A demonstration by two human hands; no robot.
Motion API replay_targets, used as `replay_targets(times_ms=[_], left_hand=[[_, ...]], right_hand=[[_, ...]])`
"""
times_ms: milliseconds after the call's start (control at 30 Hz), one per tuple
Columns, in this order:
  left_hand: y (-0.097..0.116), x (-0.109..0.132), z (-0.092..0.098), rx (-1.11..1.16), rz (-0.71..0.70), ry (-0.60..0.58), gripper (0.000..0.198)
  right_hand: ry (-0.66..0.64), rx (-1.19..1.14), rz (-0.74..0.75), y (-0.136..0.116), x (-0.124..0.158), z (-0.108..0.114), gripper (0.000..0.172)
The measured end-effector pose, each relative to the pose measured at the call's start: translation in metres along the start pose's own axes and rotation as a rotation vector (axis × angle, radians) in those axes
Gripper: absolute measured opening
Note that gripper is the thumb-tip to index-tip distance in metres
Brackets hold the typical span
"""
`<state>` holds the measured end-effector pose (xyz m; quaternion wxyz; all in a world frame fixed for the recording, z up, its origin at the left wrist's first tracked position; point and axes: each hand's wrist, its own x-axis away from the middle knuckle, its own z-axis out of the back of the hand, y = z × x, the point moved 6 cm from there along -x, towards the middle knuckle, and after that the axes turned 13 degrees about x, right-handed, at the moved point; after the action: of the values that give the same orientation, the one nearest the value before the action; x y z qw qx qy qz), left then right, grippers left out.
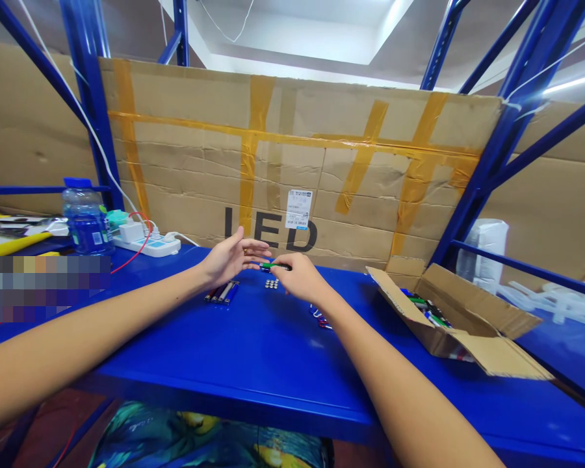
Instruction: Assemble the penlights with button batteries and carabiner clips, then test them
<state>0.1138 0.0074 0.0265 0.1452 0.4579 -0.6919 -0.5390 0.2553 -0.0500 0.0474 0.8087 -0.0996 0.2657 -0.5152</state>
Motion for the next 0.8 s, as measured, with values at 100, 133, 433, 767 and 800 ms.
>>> replay_targets(times_ms=[100,133,433,767,800], left_hand=[[0.0,0.0,0.0,-0.006,0.0,-0.002,0.07],[0.0,-0.001,0.001,-0.006,-0.001,0.001,0.07],[0.002,0.0,0.0,-0.015,-0.002,0.012,0.072],[0.003,0.0,-0.001,0.024,0.0,0.011,0.072],[0.003,0.0,0.0,0.026,0.002,0.016,0.072]], right_hand=[[0.046,0.007,-0.018,0.0,0.0,0.003,0.023],[0.07,0.009,-0.021,0.0,0.0,0.004,0.023],[0.235,0.017,-0.05,0.008,-0.002,0.012,0.023],[0.238,0.034,-0.059,0.009,-0.002,0.013,0.022],[0.24,0.036,-0.067,0.009,-0.002,0.014,0.022]])
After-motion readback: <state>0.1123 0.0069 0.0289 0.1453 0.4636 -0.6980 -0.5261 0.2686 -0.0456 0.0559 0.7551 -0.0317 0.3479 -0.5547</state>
